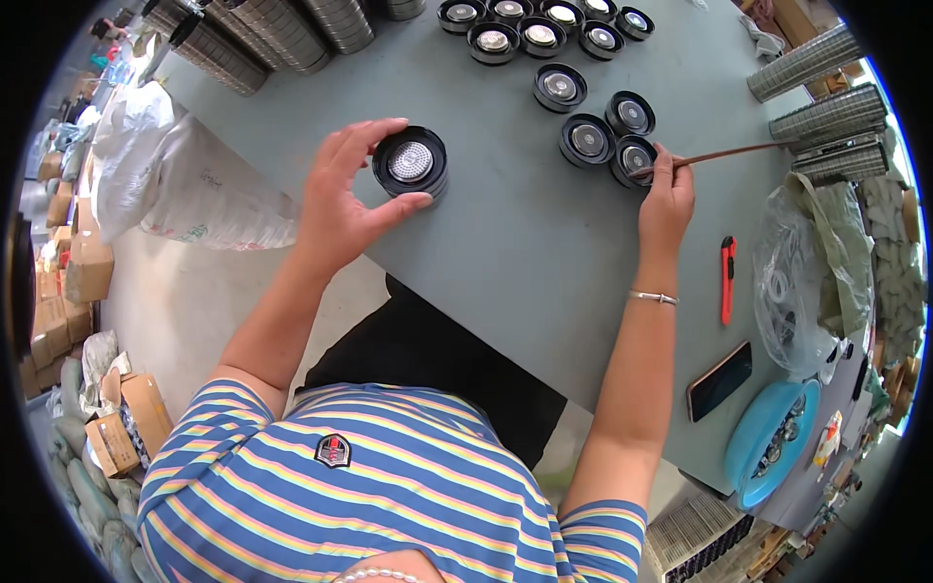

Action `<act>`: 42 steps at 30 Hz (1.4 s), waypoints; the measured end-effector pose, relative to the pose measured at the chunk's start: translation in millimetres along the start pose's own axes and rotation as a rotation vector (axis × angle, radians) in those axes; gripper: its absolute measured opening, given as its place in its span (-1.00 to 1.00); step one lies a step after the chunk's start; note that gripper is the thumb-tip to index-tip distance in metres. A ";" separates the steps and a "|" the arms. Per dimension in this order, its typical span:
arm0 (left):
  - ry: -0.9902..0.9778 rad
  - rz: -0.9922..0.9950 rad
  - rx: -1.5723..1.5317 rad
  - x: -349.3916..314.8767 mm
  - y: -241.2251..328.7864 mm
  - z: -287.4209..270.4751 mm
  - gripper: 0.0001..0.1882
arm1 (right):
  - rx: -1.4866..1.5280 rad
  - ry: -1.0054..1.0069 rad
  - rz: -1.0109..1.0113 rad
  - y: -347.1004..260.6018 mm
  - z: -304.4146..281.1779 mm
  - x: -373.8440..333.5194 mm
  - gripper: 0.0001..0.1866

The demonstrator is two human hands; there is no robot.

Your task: Manually assembling circular filter units by inserting white rubber gaskets into metal filter housings using a stick tool for precise seating.

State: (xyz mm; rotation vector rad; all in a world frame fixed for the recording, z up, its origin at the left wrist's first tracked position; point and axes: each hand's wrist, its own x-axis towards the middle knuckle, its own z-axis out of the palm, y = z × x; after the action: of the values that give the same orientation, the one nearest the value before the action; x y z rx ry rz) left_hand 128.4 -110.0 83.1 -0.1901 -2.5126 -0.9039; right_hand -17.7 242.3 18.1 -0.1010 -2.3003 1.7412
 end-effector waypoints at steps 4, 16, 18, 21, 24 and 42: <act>0.224 0.205 0.141 -3.2 22.2 -4.2 -0.24 | -0.052 -0.031 -0.012 4.5 -8.5 -17.7 -0.63; -0.256 0.335 -0.175 -73.5 61.7 86.3 -0.34 | 0.301 -0.192 -0.067 -32.9 -39.9 -188.7 -0.94; -0.255 0.310 -0.109 -73.3 65.8 82.6 -0.32 | 0.240 -0.181 -0.121 -40.2 -37.2 -194.9 -0.89; -0.282 0.277 -0.103 -75.7 68.3 86.2 -0.32 | -0.089 -0.203 -0.386 -58.1 -24.3 -188.1 -0.87; -0.263 0.291 -0.099 -75.2 70.8 89.8 -0.32 | -0.222 -0.246 -0.431 -58.4 -19.8 -179.9 -0.89; -0.241 0.197 -0.308 -73.0 65.5 94.6 -0.23 | -0.238 -0.454 -0.448 -73.2 3.4 -167.5 -0.89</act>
State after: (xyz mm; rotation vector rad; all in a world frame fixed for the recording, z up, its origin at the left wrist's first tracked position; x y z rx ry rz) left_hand 175.7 2.3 22.2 -0.6693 -2.4949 -1.2427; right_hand 150.3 183.9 60.4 0.7795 -2.5583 1.3572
